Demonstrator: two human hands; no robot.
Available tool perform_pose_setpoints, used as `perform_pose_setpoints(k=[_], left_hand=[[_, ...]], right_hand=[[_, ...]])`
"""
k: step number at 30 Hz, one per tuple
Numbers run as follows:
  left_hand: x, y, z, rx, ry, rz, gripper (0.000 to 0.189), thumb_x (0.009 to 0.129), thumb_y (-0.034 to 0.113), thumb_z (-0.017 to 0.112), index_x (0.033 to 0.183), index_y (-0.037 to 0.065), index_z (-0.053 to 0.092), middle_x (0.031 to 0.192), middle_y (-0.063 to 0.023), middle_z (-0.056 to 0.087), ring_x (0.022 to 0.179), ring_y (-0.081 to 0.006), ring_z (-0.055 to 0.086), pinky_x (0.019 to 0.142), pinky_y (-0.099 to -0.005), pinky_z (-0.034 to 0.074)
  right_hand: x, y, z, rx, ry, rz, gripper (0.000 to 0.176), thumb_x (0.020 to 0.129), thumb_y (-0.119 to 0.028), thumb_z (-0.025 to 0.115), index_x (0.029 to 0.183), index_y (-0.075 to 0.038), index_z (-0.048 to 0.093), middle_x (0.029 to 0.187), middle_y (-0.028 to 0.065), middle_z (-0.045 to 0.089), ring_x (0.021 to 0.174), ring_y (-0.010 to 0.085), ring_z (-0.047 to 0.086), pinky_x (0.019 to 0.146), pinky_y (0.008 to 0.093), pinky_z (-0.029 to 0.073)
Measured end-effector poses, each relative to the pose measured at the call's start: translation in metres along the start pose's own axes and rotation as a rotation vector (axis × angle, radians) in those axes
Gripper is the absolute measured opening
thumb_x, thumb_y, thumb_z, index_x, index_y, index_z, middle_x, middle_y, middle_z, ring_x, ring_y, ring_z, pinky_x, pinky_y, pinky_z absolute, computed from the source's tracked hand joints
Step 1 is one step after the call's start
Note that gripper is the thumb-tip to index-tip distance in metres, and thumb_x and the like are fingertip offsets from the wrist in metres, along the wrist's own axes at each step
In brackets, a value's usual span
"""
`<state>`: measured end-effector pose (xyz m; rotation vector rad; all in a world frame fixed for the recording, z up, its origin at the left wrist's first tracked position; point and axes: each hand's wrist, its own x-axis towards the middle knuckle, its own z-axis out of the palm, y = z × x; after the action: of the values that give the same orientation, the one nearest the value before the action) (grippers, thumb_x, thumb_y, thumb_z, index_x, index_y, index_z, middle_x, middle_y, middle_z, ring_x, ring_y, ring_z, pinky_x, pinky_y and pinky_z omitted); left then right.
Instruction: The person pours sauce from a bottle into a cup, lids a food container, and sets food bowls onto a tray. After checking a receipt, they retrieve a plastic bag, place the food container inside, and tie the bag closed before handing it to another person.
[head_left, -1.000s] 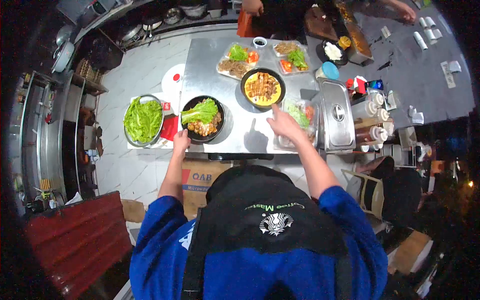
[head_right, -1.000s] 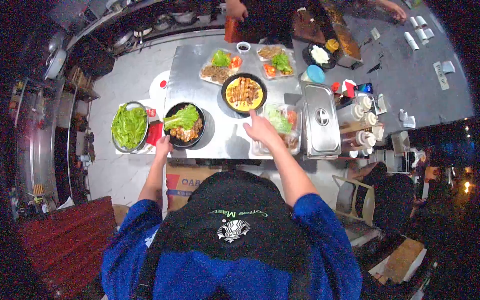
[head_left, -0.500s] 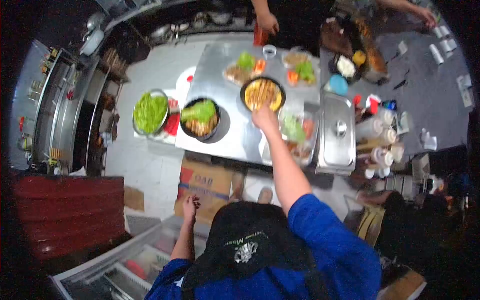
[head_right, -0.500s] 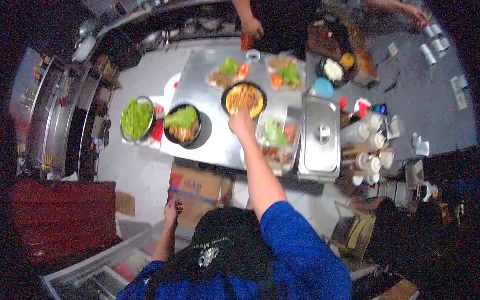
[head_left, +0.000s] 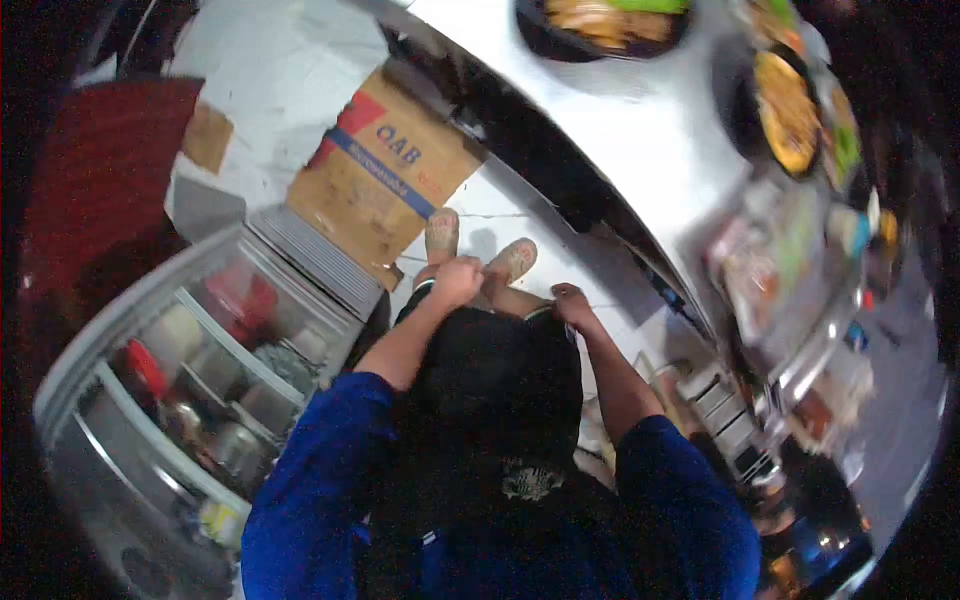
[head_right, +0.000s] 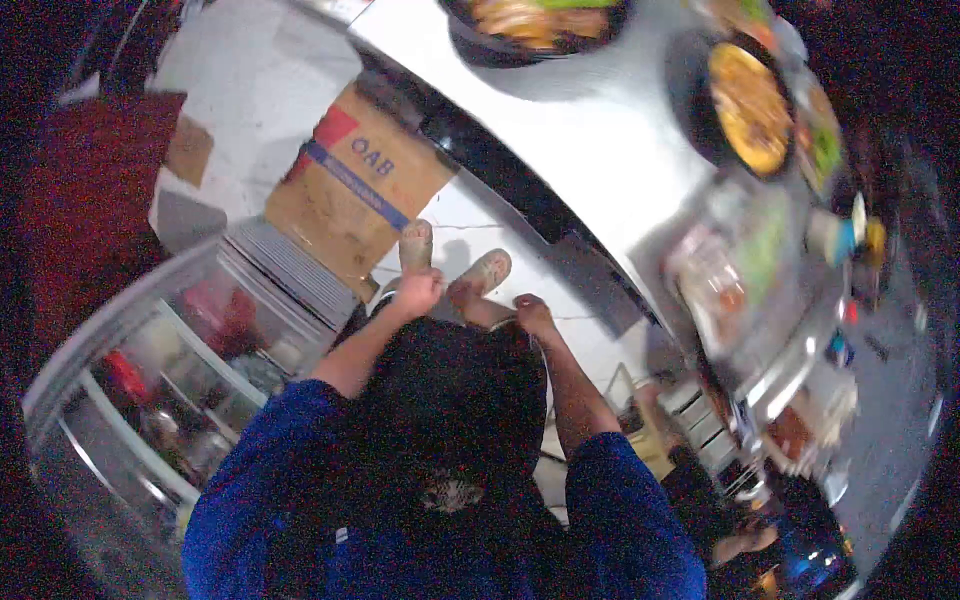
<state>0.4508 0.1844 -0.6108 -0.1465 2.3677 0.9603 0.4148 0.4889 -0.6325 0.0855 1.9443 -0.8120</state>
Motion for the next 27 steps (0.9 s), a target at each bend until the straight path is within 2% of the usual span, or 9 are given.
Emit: perform_pose_setpoints(k=[2,3,4,6,9,12,15,24,27], left_hand=[[0.01,-0.005,0.037,-0.217,0.23,-0.023,0.024,0.081,0.019,0.051,0.095,0.004,0.064,0.092,-0.0209,0.063,0.088,-0.039,0.06,0.08,-0.0479,0.048],[0.016,0.002,0.031,-0.386,-0.001,-0.291,0.023,0.08,0.017,0.054,0.097,0.004,0.063,0.089,-0.0205,0.061,0.086,-0.0399,0.059,0.078,-0.0487,0.048],[0.018,-0.019,0.056,-0.241,0.168,0.012,0.023,0.082,0.016,0.055,0.101,0.004,0.061,0.093,-0.0217,0.061,0.088,-0.042,0.059,0.079,-0.0505,0.048],[0.031,-0.048,0.103,-0.411,0.183,0.018,0.023,0.084,0.016,0.054,0.103,0.005,0.06,0.096,-0.0217,0.061,0.089,-0.0425,0.059,0.079,-0.051,0.047],[0.044,-0.041,0.055,-0.786,0.084,-0.237,0.021,0.085,0.015,0.053,0.103,0.005,0.059,0.098,-0.0215,0.062,0.09,-0.0417,0.06,0.079,-0.05,0.047],[0.055,-0.028,-0.013,-0.94,0.073,-0.403,0.021,0.086,0.015,0.053,0.103,0.003,0.058,0.097,-0.0216,0.062,0.09,-0.0399,0.06,0.08,-0.0474,0.048],[0.056,-0.046,0.027,-0.788,0.179,-0.239,0.022,0.087,0.016,0.053,0.102,0.002,0.059,0.097,-0.0215,0.062,0.092,-0.0386,0.061,0.081,-0.0458,0.047],[0.091,-0.056,0.016,-0.706,0.176,-0.12,0.021,0.089,0.017,0.051,0.097,-0.001,0.059,0.092,-0.0217,0.062,0.085,-0.038,0.061,0.077,-0.0441,0.048],[0.156,-0.065,0.011,-0.2,-0.006,0.024,0.022,0.091,0.02,0.048,0.088,0.0,0.057,0.087,-0.0236,0.063,0.083,-0.0397,0.062,0.075,-0.0468,0.048]], right_hand=[[0.033,-0.029,-0.017,0.493,0.051,0.419,0.033,0.091,-0.029,0.051,0.11,-0.003,0.056,0.084,0.0117,0.06,0.068,0.0173,0.061,0.055,0.0312,0.049],[0.063,-0.016,-0.019,0.406,0.063,0.389,0.036,0.092,-0.033,0.048,0.113,-0.003,0.054,0.085,0.0096,0.061,0.068,0.0186,0.062,0.052,0.0313,0.048],[0.093,0.006,-0.02,0.379,0.124,0.387,0.039,0.093,-0.038,0.049,0.113,-0.005,0.054,0.083,0.0095,0.06,0.066,0.0193,0.061,0.052,0.0329,0.048],[0.158,0.041,-0.03,0.398,0.237,0.544,0.041,0.093,-0.043,0.048,0.115,-0.009,0.053,0.088,0.0085,0.06,0.072,0.0207,0.061,0.055,0.0358,0.05],[0.242,0.067,-0.03,0.428,0.583,0.545,0.043,0.093,-0.047,0.049,0.12,-0.013,0.053,0.096,0.0096,0.059,0.087,0.0251,0.061,0.059,0.0419,0.051],[0.314,0.063,-0.022,0.618,0.523,0.354,0.045,0.093,-0.046,0.05,0.126,-0.015,0.051,0.11,0.0106,0.06,0.105,0.03,0.057,0.073,0.0507,0.051],[0.336,0.044,-0.01,0.716,0.635,0.295,0.045,0.092,-0.044,0.05,0.127,-0.015,0.05,0.113,0.0118,0.058,0.107,0.0307,0.056,0.077,0.0497,0.049],[0.249,0.016,-0.051,-0.086,0.917,0.104,0.047,0.091,-0.04,0.052,0.131,-0.016,0.049,0.124,0.0155,0.053,0.114,0.0328,0.053,0.09,0.0466,0.044],[0.199,0.007,-0.102,-0.535,0.9,0.011,0.048,0.09,-0.038,0.053,0.133,-0.016,0.048,0.128,0.0167,0.052,0.116,0.0335,0.052,0.095,0.0456,0.042]])
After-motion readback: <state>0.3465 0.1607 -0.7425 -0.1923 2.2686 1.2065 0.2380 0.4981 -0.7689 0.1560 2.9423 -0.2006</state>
